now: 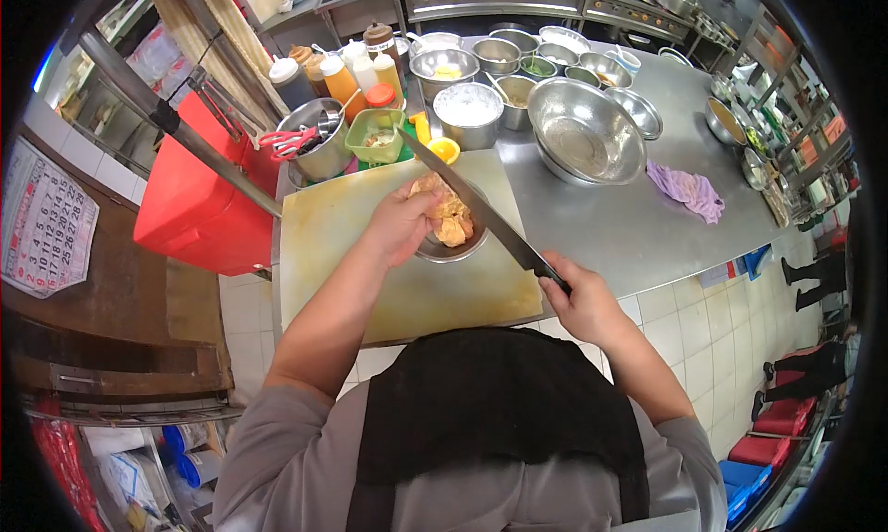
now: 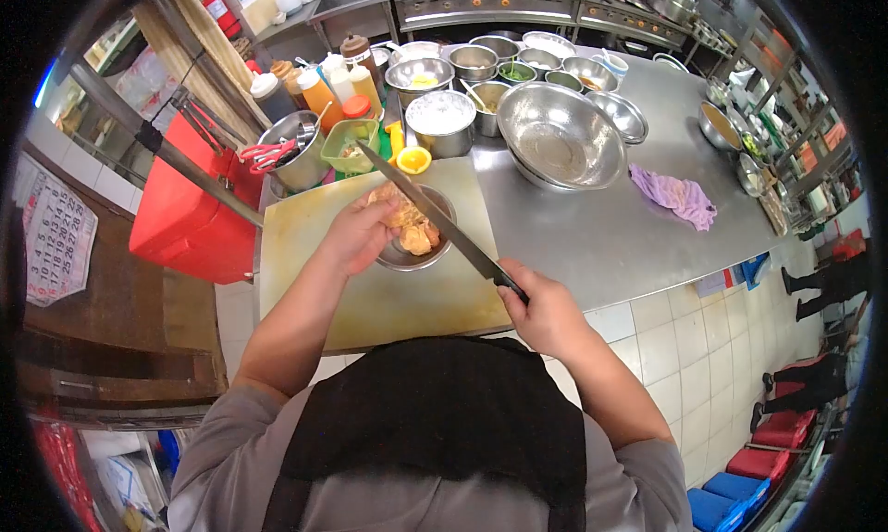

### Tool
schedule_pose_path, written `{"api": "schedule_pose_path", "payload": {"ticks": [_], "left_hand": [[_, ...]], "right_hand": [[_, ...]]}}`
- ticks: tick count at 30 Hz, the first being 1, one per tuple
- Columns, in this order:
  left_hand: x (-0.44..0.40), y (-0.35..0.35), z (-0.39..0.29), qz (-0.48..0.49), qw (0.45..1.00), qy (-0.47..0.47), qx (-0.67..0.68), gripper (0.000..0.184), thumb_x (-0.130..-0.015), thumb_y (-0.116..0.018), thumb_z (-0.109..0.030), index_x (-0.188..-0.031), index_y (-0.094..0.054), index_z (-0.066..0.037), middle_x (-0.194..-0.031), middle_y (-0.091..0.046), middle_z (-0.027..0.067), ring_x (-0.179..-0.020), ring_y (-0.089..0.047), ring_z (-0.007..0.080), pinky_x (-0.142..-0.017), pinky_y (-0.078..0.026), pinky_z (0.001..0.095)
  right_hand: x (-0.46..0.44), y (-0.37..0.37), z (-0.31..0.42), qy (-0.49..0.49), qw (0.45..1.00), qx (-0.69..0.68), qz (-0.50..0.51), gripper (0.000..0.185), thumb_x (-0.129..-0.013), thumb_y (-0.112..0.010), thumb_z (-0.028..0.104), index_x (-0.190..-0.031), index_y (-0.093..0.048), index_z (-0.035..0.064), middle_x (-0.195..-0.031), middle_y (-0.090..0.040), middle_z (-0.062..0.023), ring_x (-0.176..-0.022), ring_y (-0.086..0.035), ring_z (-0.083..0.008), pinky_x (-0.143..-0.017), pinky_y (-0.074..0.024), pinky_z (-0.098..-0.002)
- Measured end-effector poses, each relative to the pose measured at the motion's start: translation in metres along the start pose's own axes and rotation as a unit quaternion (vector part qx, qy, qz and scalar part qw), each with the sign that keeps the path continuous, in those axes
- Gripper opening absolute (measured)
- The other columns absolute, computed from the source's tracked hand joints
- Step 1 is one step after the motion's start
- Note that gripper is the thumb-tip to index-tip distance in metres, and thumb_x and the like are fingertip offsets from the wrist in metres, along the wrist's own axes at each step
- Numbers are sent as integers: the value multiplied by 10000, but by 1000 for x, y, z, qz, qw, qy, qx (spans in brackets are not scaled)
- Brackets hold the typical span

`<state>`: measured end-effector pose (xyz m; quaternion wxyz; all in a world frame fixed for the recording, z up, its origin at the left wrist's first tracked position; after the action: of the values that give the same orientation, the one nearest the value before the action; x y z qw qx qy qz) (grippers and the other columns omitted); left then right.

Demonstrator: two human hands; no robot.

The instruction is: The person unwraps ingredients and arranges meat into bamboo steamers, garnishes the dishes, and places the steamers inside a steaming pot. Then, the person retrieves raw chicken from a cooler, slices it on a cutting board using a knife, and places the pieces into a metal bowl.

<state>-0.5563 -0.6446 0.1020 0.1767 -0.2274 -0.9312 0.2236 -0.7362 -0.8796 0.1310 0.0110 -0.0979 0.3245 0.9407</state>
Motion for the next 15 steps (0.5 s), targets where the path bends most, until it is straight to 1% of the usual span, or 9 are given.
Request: {"api": "schedule_pose_path", "payload": {"ticks": [3,6,9,12,15], "left_hand": [[-1,-3,-10,-3,999,-35,-39,330,-987,-617,-107,-1310,-571,-54,-1199,-664,43,-1064,-640,149,-818,-527,318],[0,-7,-11,-58,998,-35,20,326,-1006,-575,-86,-1326,-539,-33,-1224,-645,63,-1089,-651,189,-902,-557,378],[-3,-8,-4,-55,995,-45,67,314,-1019,-548,-84,-1325,-523,-16,-1238,-632,80,-1101,-654,222,-956,-556,422],[-5,-9,0,-46,995,-51,77,297,-1025,-532,-82,-1311,-526,0,-1236,-631,88,-1098,-654,238,-952,-553,438],[-6,-15,0,-29,996,-56,65,271,-1031,-520,-84,-1288,-532,1,-1219,-634,84,-1096,-654,239,-968,-544,450]], "right_hand": [[5,3,-1,-105,991,-67,55,349,-1004,-592,123,-1348,-558,73,-792,-640,-117,-681,-634,-234,-663,-518,-379],[11,-1,-4,-197,960,-179,85,339,-1024,-566,133,-1357,-552,70,-756,-593,-32,-632,-555,-126,-615,-484,-308],[13,0,3,-261,935,-219,101,337,-1034,-550,130,-1364,-546,64,-750,-554,16,-601,-476,-82,-586,-441,-252],[12,3,1,-217,956,-171,101,343,-1027,-557,132,-1362,-546,58,-767,-586,-23,-639,-521,-113,-631,-478,-282],[9,5,4,-159,977,-123,77,353,-1016,-575,144,-1356,-546,58,-821,-648,-89,-722,-610,-172,-703,-509,-319]]}}
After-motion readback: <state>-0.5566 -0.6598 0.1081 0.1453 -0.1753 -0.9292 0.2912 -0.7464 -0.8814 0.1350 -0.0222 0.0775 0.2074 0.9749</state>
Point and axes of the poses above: each hand's wrist, its own x-axis away from the middle knuckle, its own y-axis out of the back of the hand, z = x × y, the point moved 5 cm from there along -x, towards the middle knuckle
